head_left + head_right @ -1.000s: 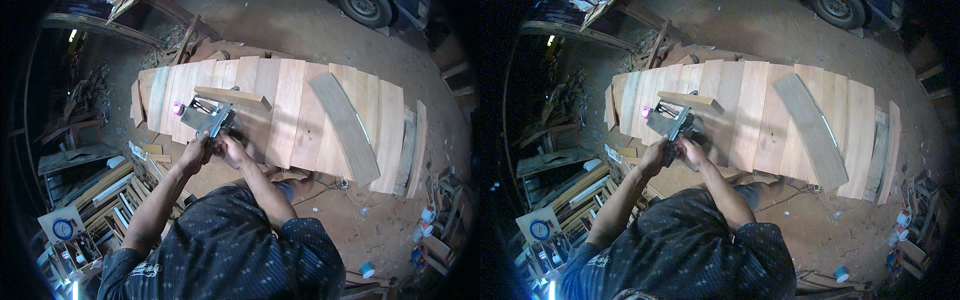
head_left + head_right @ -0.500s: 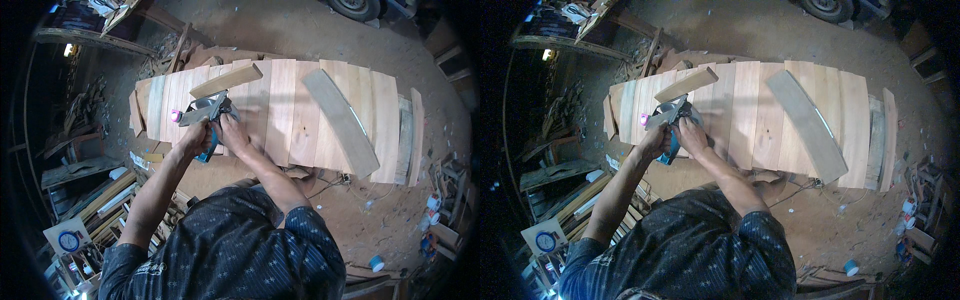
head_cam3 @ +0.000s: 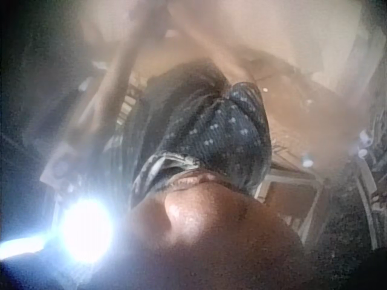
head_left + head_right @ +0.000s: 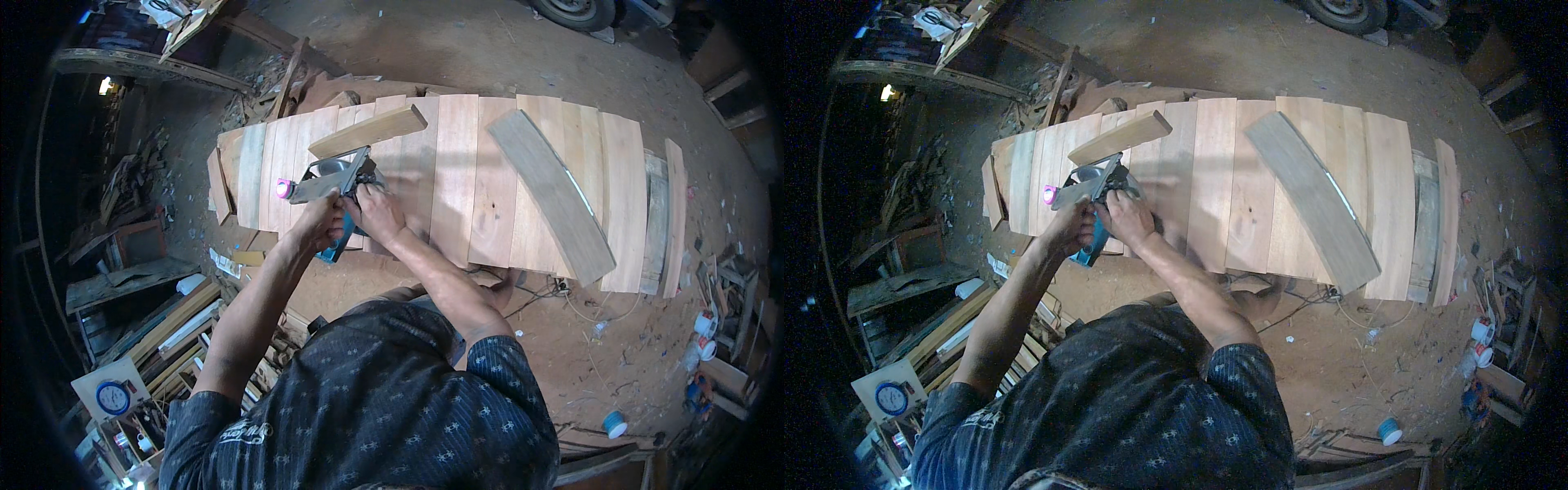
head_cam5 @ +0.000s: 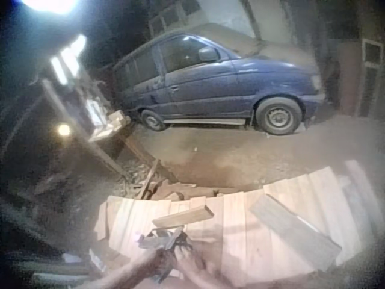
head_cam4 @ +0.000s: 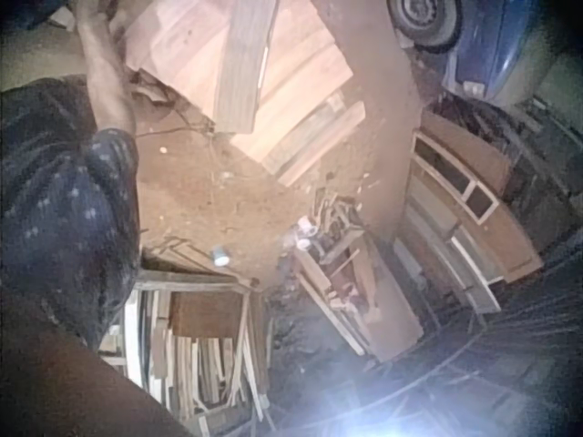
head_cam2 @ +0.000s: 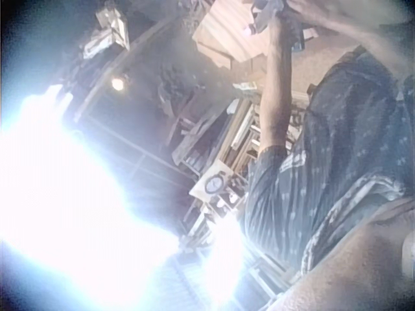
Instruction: The person measures a stack of wooden planks with a tape measure and marks them with a pencil. They then use a circular saw to cut the planks into smaller pieces, stacking the cut wood on the floor.
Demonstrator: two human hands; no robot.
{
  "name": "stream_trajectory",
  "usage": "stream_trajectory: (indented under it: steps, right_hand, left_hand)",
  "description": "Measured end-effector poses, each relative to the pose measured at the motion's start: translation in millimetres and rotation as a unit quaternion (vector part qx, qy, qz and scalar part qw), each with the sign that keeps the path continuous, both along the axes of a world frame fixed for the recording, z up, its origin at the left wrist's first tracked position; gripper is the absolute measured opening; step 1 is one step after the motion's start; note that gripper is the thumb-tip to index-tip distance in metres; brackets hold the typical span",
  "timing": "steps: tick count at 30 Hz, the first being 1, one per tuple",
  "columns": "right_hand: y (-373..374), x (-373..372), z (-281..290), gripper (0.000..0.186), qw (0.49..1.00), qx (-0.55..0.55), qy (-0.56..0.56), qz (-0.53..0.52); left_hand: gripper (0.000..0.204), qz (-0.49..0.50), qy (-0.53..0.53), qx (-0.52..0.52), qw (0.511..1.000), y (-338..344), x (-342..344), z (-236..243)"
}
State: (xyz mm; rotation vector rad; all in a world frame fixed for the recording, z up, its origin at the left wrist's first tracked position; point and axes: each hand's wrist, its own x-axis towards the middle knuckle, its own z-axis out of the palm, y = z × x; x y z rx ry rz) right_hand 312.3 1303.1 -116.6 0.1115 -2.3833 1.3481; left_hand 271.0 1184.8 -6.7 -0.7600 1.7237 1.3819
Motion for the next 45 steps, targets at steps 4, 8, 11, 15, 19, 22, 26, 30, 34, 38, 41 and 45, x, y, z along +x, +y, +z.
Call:
stream_trajectory:
  steps: [4, 8, 11, 15, 19, 22, 26, 30, 34, 38, 41, 45]
  right_hand:
    - [0.7, -4.8, -0.4, 0.026, 1.000, 0.015, 0.004, 0.001]
    - [-1.7, -11.8, -5.3, 0.025, 0.999, 0.044, -0.002, 0.008]
    - [-3.0, -11.6, -7.5, 0.024, 0.997, 0.081, 0.008, 0.019]
    - [-1.4, -14.1, -10.7, 0.022, 0.992, 0.127, 0.013, 0.013]
    - [-9.9, -12.4, -11.6, 0.020, 0.999, 0.049, 0.013, 0.011]
    - [-10.2, -8.6, -20.9, 0.017, 0.981, -0.158, -0.105, 0.026]
    - [-16.1, -4.7, -43.5, 0.017, 0.645, -0.675, -0.264, 0.242]
    - [-7.1, 8.6, -6.6, 0.017, 0.484, -0.789, -0.307, 0.220]
    - [-18.3, 0.1, -15.4, 0.019, 0.496, -0.799, -0.278, 0.197]
    - [-24.3, 16.8, -24.4, 0.017, 0.504, -0.803, -0.273, 0.165]
    - [-38.7, 16.2, -14.6, 0.010, 0.561, -0.786, -0.225, 0.131]
    - [-43.6, 13.9, -33.2, 0.009, 0.770, -0.610, -0.169, 0.074]
  left_hand:
    - [0.030, 0.008, -0.005, -0.004, 1.000, 0.0, -7.2, -4.5]
    - [0.032, -0.007, -0.003, 0.008, 1.000, 0.8, -11.6, -4.9]
    - [0.037, -0.008, 0.003, 0.000, 1.000, 0.3, -11.7, -3.7]
    - [0.043, -0.009, 0.035, -0.048, 0.998, 8.8, -13.3, -7.2]
    - [0.035, -0.037, 0.016, -0.006, 0.999, -15.9, -22.1, -17.6]
    - [0.034, -0.055, 0.032, -0.065, 0.996, 5.1, -21.0, -6.4]
    - [0.034, -0.051, 0.018, -0.035, 0.998, -4.8, -10.5, -14.8]
    - [0.031, -0.049, 0.046, 0.028, 0.997, -31.8, 4.3, -45.6]
    - [0.033, 0.051, 0.053, 0.061, 0.995, -3.9, 1.6, -22.5]
    - [0.033, 0.076, 0.032, 0.083, 0.993, -7.5, 8.7, -19.7]
    - [0.034, 0.051, 0.029, 0.026, 0.998, -2.4, 11.6, -4.8]
    - [0.039, 0.043, 0.073, -0.016, 0.996, 0.4, 14.3, -11.7]
